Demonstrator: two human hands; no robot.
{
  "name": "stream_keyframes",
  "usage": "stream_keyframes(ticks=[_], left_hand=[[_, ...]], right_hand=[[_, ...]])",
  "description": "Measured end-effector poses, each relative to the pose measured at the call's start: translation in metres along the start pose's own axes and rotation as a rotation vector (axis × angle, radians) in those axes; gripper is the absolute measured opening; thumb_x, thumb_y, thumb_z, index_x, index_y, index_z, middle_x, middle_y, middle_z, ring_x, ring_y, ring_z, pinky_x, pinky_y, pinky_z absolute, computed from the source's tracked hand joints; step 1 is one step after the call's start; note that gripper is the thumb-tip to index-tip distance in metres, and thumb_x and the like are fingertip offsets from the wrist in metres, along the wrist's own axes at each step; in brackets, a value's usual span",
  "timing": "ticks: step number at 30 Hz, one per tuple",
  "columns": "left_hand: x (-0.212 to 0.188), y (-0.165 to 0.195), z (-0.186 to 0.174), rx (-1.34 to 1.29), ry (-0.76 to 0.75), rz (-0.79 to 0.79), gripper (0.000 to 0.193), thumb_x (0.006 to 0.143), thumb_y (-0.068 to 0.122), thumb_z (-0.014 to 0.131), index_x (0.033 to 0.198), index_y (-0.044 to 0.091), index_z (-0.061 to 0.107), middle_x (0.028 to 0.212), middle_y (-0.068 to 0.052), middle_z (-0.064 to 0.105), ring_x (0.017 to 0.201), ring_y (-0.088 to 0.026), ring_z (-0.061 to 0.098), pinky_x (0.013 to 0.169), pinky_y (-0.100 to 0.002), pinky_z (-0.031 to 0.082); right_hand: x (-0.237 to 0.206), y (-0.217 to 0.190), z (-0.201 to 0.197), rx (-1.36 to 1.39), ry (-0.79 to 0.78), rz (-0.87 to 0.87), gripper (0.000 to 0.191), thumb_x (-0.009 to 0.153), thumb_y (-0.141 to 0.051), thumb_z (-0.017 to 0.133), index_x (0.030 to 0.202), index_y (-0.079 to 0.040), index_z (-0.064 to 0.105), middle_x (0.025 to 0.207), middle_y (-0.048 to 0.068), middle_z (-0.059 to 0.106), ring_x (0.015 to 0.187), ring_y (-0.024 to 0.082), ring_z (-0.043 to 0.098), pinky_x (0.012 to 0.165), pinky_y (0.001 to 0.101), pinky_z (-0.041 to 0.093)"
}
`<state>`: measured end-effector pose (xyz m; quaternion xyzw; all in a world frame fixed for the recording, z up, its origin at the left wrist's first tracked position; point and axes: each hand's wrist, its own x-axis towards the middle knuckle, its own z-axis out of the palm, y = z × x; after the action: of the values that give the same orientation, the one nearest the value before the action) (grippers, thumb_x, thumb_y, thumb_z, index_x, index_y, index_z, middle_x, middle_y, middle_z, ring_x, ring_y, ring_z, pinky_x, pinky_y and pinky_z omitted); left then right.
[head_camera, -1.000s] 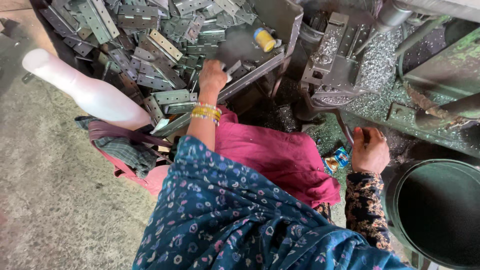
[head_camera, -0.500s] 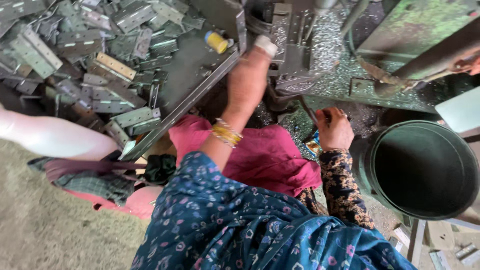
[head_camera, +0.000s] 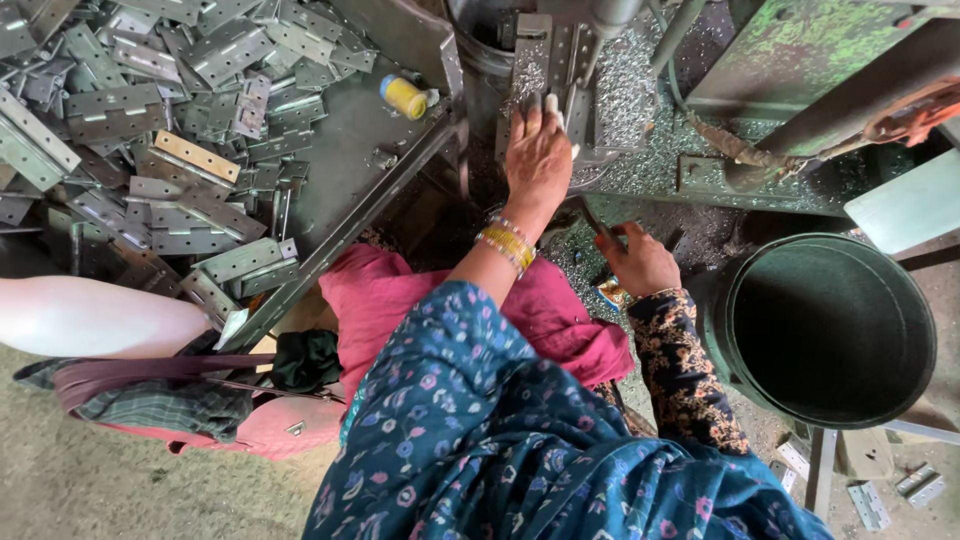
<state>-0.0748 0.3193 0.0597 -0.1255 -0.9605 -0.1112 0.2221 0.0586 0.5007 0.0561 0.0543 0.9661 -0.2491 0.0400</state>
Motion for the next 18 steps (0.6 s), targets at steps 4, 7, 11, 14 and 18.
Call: stream_keyframes(ticks=[4,7,11,14,18], left_hand=[[0.016,0.004,-0.003,0.086,-0.072,-0.022,0.053,0.093,0.036,0.064,0.128,-0.004,0.066,0.151,-0.018,0.05,0.144,-0.033,0.042,0.125,-0.052,0.016],[0.01,0.003,-0.002,0.022,-0.097,-0.02,0.045,0.097,0.032,0.061,0.125,-0.003,0.067,0.153,-0.019,0.05,0.143,-0.034,0.043,0.125,-0.054,0.015],[-0.001,-0.001,0.002,0.019,0.01,0.009,0.051,0.094,0.028,0.061,0.129,-0.008,0.065,0.15,-0.019,0.052,0.141,-0.036,0.044,0.124,-0.054,0.015],[-0.002,-0.001,0.004,0.129,0.019,0.033,0.046,0.098,0.022,0.057,0.131,-0.008,0.065,0.151,-0.02,0.052,0.142,-0.034,0.045,0.127,-0.054,0.015],[-0.001,0.004,0.009,0.187,0.033,0.031,0.047,0.095,0.023,0.052,0.127,-0.007,0.066,0.148,-0.022,0.053,0.143,-0.036,0.044,0.124,-0.053,0.016]], right_hand=[[0.003,0.02,0.029,-0.071,-0.073,0.06,0.055,0.093,-0.061,0.062,0.112,-0.01,0.069,0.097,0.021,0.075,0.097,0.043,0.071,0.082,0.0545,0.053],[-0.001,0.031,0.053,-0.115,-0.126,0.111,0.06,0.095,-0.064,0.064,0.104,-0.005,0.072,0.098,0.027,0.072,0.097,0.046,0.069,0.083,0.0538,0.053],[0.007,0.046,0.056,-0.066,-0.104,0.117,0.058,0.095,-0.063,0.059,0.103,-0.006,0.071,0.094,0.026,0.073,0.095,0.045,0.07,0.081,0.0562,0.053],[0.014,0.052,0.054,-0.101,-0.13,0.109,0.059,0.095,-0.063,0.059,0.101,-0.006,0.072,0.093,0.026,0.073,0.094,0.045,0.071,0.081,0.0552,0.053],[0.008,0.056,0.075,-0.172,-0.081,0.093,0.061,0.095,-0.065,0.059,0.1,-0.006,0.073,0.095,0.026,0.072,0.093,0.046,0.071,0.08,0.0557,0.054]])
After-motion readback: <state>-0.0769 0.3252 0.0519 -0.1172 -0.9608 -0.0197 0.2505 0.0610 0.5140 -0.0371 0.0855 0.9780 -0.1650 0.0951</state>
